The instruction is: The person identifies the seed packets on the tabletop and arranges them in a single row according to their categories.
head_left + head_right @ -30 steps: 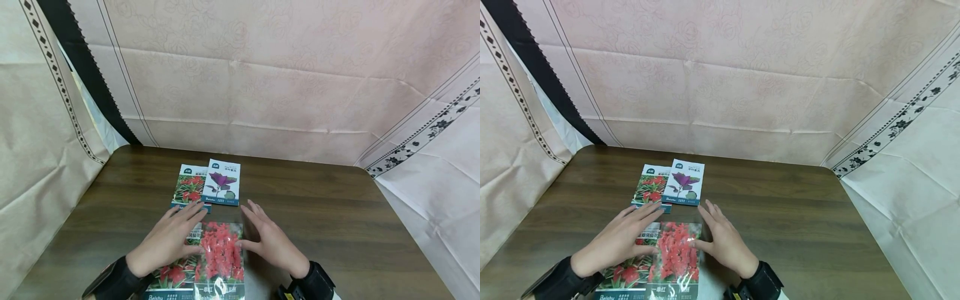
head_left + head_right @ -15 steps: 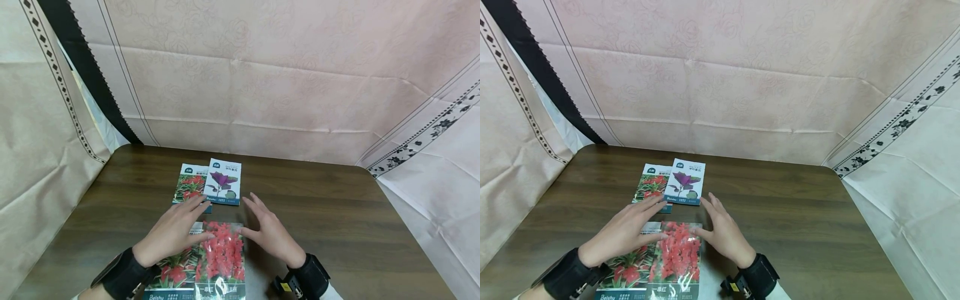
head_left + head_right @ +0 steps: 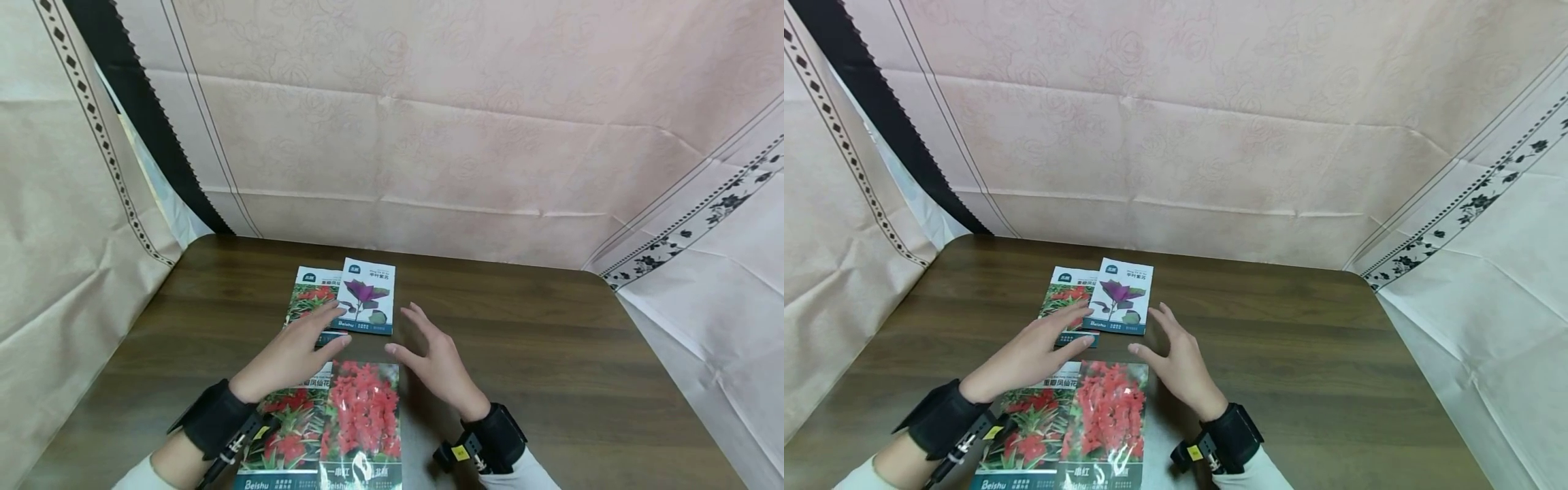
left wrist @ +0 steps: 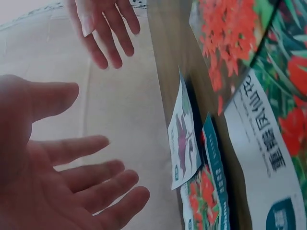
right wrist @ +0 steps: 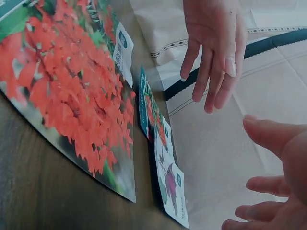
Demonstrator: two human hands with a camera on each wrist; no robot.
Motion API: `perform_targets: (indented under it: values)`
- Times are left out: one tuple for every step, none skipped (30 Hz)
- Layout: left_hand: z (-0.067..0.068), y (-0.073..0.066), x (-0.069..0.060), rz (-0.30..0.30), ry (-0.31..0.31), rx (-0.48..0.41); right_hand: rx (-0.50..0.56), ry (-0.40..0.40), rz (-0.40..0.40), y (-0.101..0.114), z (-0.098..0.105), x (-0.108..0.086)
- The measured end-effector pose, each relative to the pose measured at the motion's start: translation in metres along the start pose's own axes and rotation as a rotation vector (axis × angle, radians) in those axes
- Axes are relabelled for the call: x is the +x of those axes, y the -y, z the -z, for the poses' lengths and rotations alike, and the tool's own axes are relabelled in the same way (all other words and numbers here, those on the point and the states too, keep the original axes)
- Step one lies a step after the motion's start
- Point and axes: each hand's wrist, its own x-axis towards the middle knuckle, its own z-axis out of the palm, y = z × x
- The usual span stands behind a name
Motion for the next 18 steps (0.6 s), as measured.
perform_targets:
  values:
    - [0.0, 0.001, 0.002, 0.002, -0.004, -0.016, 0.015, 0.005, -0.008, 0.0, 0.0, 0.001]
    - [-0.001, 0.002, 0.003, 0.001, -0.01, -0.026, 0.027, 0.007, -0.013, 0.0, -0.001, 0.002]
    - [-0.001, 0.003, 0.005, -0.001, -0.015, -0.035, 0.038, 0.011, -0.018, 0.001, -0.001, 0.004]
    - [-0.002, 0.003, 0.006, -0.002, -0.018, -0.045, 0.046, 0.014, -0.02, 0.001, -0.002, 0.005]
    - [-0.002, 0.004, 0.008, -0.002, -0.021, -0.055, 0.054, 0.019, -0.023, 0.001, -0.002, 0.006]
    - [-0.002, 0.005, 0.009, -0.002, -0.024, -0.064, 0.058, 0.021, -0.025, 0.001, -0.003, 0.008]
    - [-0.002, 0.006, 0.011, 0.0, -0.025, -0.072, 0.065, 0.024, -0.03, 0.0, -0.004, 0.01]
    - [-0.003, 0.006, 0.012, 0.002, -0.025, -0.079, 0.074, 0.025, -0.035, -0.001, -0.005, 0.011]
    - [-0.003, 0.006, 0.013, 0.007, -0.023, -0.089, 0.084, 0.025, -0.042, -0.002, -0.005, 0.013]
    - [-0.003, 0.007, 0.015, 0.013, -0.02, -0.099, 0.091, 0.024, -0.043, -0.004, -0.006, 0.015]
    - [-0.003, 0.007, 0.016, 0.016, -0.018, -0.104, 0.098, 0.023, -0.049, -0.006, -0.007, 0.017]
    - [-0.003, 0.008, 0.017, 0.021, -0.016, -0.111, 0.103, 0.019, -0.051, -0.008, -0.008, 0.019]
    - [-0.003, 0.008, 0.018, 0.025, -0.015, -0.115, 0.111, 0.016, -0.052, -0.01, -0.008, 0.02]
    - [-0.003, 0.008, 0.019, 0.028, -0.014, -0.122, 0.118, 0.012, -0.051, -0.012, -0.009, 0.022]
    - [-0.003, 0.008, 0.02, 0.028, -0.014, -0.125, 0.122, 0.008, -0.05, -0.013, -0.009, 0.023]
    - [-0.003, 0.008, 0.021, 0.029, -0.015, -0.128, 0.125, 0.006, -0.046, -0.015, -0.009, 0.024]
    - [-0.003, 0.008, 0.022, 0.027, -0.017, -0.131, 0.131, 0.006, -0.051, -0.017, -0.01, 0.026]
    - [-0.003, 0.008, 0.023, 0.03, -0.018, -0.138, 0.137, 0.006, -0.054, -0.018, -0.01, 0.027]
